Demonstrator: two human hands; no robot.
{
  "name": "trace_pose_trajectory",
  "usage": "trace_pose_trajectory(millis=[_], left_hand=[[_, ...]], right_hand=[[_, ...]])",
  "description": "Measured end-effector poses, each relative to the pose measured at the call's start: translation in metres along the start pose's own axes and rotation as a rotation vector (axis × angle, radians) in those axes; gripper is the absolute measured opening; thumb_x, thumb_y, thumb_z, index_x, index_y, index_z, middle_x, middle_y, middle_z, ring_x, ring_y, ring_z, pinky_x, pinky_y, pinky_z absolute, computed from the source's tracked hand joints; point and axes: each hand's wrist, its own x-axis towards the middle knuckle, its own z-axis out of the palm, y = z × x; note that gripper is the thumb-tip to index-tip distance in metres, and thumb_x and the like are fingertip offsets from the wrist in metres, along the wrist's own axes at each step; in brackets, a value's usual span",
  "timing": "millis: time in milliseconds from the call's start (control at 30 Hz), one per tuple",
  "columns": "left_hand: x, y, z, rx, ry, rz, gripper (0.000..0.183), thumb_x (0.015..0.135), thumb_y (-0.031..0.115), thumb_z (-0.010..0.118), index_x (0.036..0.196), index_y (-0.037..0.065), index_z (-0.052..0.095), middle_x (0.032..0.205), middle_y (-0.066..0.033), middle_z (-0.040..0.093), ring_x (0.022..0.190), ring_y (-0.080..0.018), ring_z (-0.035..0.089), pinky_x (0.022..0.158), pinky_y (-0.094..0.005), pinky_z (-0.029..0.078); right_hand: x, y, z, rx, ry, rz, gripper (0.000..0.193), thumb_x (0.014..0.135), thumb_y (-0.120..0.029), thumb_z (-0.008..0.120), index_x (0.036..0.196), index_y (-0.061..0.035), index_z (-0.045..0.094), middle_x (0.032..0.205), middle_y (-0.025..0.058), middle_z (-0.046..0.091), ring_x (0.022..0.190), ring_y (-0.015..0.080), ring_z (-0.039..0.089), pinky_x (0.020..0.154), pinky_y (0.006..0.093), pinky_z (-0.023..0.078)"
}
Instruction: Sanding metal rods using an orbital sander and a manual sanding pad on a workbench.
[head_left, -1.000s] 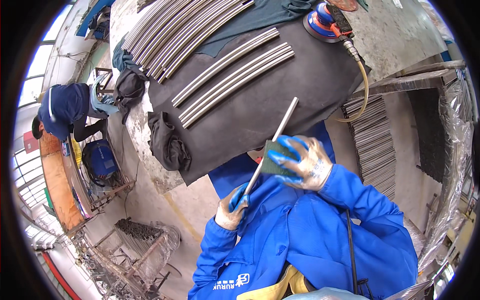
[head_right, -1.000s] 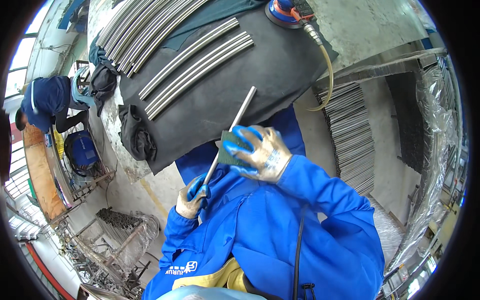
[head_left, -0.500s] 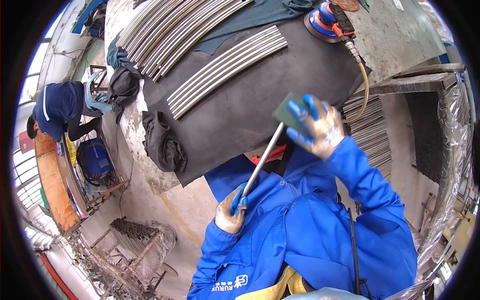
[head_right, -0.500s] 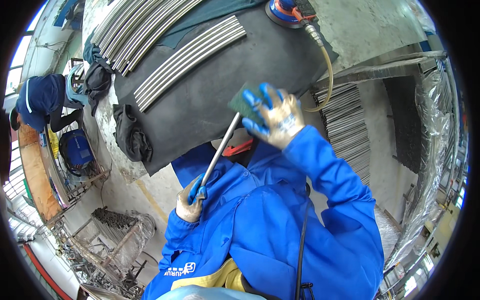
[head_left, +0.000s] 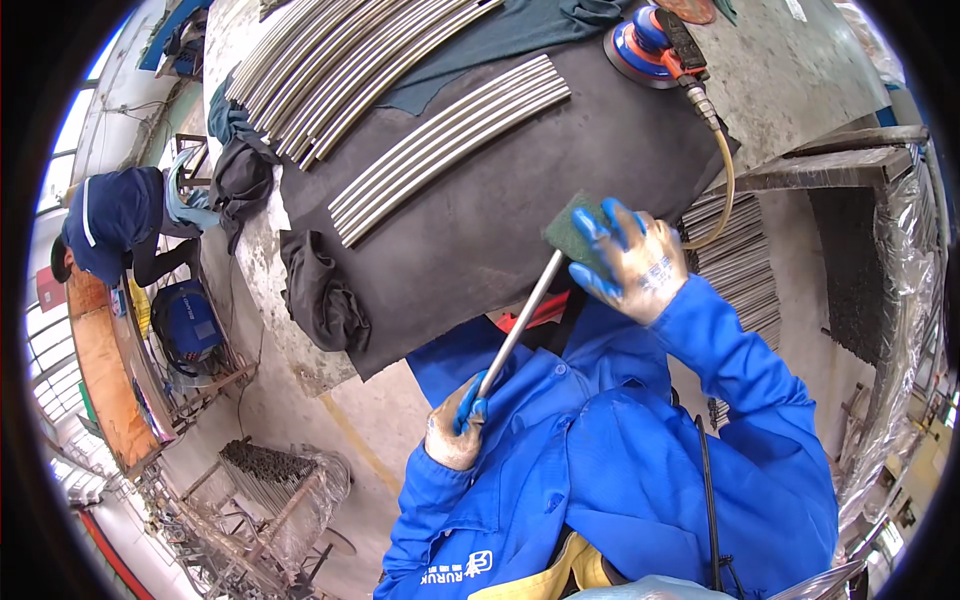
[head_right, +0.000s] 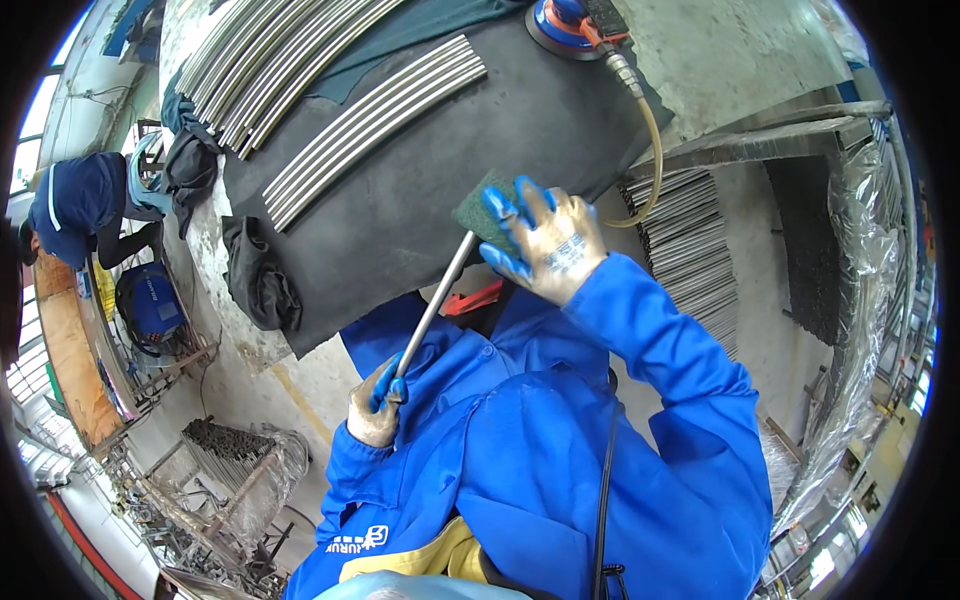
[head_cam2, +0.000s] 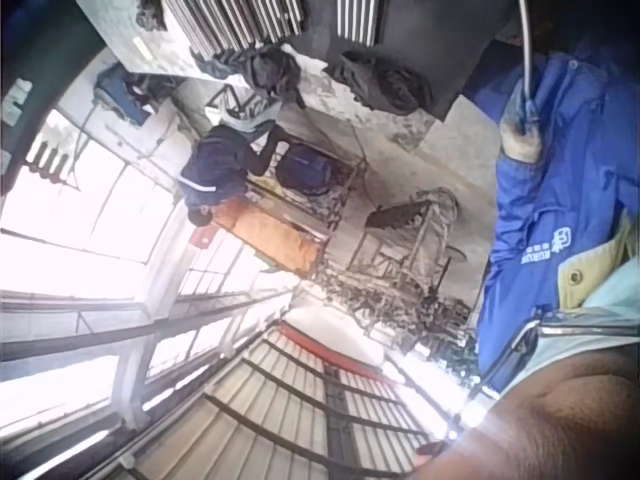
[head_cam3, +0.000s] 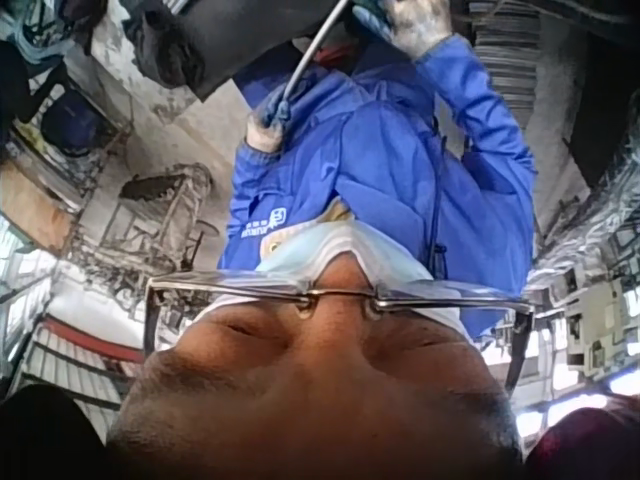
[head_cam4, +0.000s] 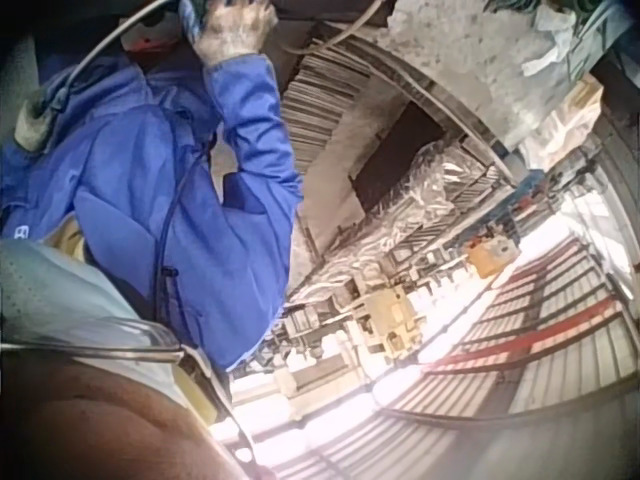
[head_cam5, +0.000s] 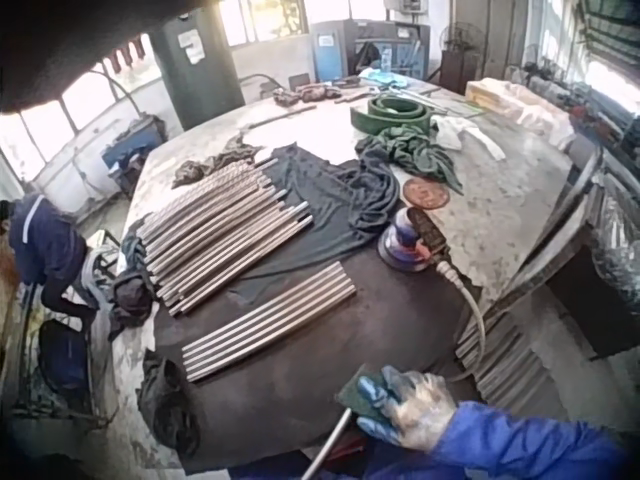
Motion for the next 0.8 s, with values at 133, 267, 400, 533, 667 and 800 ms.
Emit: trace_pose_trajectory(millis=[133, 267, 400, 533, 667, 800], left_hand=[[0.001, -0.006, 0.001, -0.018, 0.005, 0.019, 0.054, 0.098, 0.046, 0.056, 0.122, -0.002, 0.064, 0.093, -0.0130, 0.069, 0.072, -0.0201, 0.063, 0.065, -0.0296, 0.052], [-0.006, -0.012, 0.004, -0.027, -0.013, 0.027, 0.048, 0.099, 0.040, 0.056, 0.122, -0.001, 0.064, 0.093, -0.0126, 0.069, 0.072, -0.0199, 0.063, 0.065, -0.0293, 0.052], [0.001, -0.013, 0.002, 0.029, -0.018, 0.035, 0.043, 0.100, 0.034, 0.055, 0.123, -0.001, 0.064, 0.093, -0.0122, 0.069, 0.072, -0.0194, 0.062, 0.065, -0.0289, 0.052], [0.001, -0.005, 0.002, 0.095, 0.026, 0.065, 0.039, 0.099, 0.030, 0.056, 0.124, 0.000, 0.064, 0.092, -0.0114, 0.068, 0.071, -0.0188, 0.062, 0.064, -0.0285, 0.051], [-0.002, -0.013, 0.007, 0.066, 0.050, 0.091, 0.038, 0.099, 0.028, 0.055, 0.123, 0.000, 0.064, 0.090, -0.0107, 0.068, 0.069, -0.0189, 0.061, 0.063, -0.0284, 0.050], [-0.003, -0.008, 0.007, 0.046, 0.026, 0.076, 0.037, 0.099, 0.027, 0.054, 0.122, 0.000, 0.064, 0.089, -0.0102, 0.068, 0.068, -0.0188, 0.060, 0.062, -0.0284, 0.050]], right_hand=[[0.005, 0.011, 0.000, -0.015, 0.035, 0.014, 0.059, 0.088, -0.050, 0.060, 0.138, -0.0179, 0.054, 0.130, 0.0200, 0.052, 0.096, 0.0353, 0.058, 0.079, 0.0477, 0.049], [-0.004, 0.006, -0.003, 0.015, 0.046, -0.050, 0.061, 0.085, -0.046, 0.066, 0.138, -0.0163, 0.054, 0.129, 0.0194, 0.052, 0.097, 0.0356, 0.059, 0.079, 0.0470, 0.050], [-0.007, -0.009, 0.004, 0.102, -0.010, -0.197, 0.059, 0.086, -0.044, 0.066, 0.137, -0.0173, 0.054, 0.130, 0.0193, 0.051, 0.098, 0.0358, 0.058, 0.080, 0.0478, 0.048], [0.002, 0.007, 0.017, -0.095, 0.134, 0.052, 0.057, 0.089, -0.052, 0.056, 0.138, -0.0223, 0.054, 0.134, 0.0165, 0.051, 0.099, 0.0338, 0.055, 0.079, 0.0484, 0.047], [0.020, 0.017, 0.010, -0.088, 0.095, 0.079, 0.057, 0.086, -0.044, 0.064, 0.138, -0.0219, 0.054, 0.134, 0.0184, 0.049, 0.100, 0.0352, 0.057, 0.078, 0.0484, 0.046], [-0.010, 0.004, 0.012, -0.034, 0.092, 0.050, 0.059, 0.085, -0.042, 0.067, 0.138, -0.0220, 0.053, 0.135, 0.0189, 0.049, 0.101, 0.0361, 0.057, 0.079, 0.0486, 0.047]])
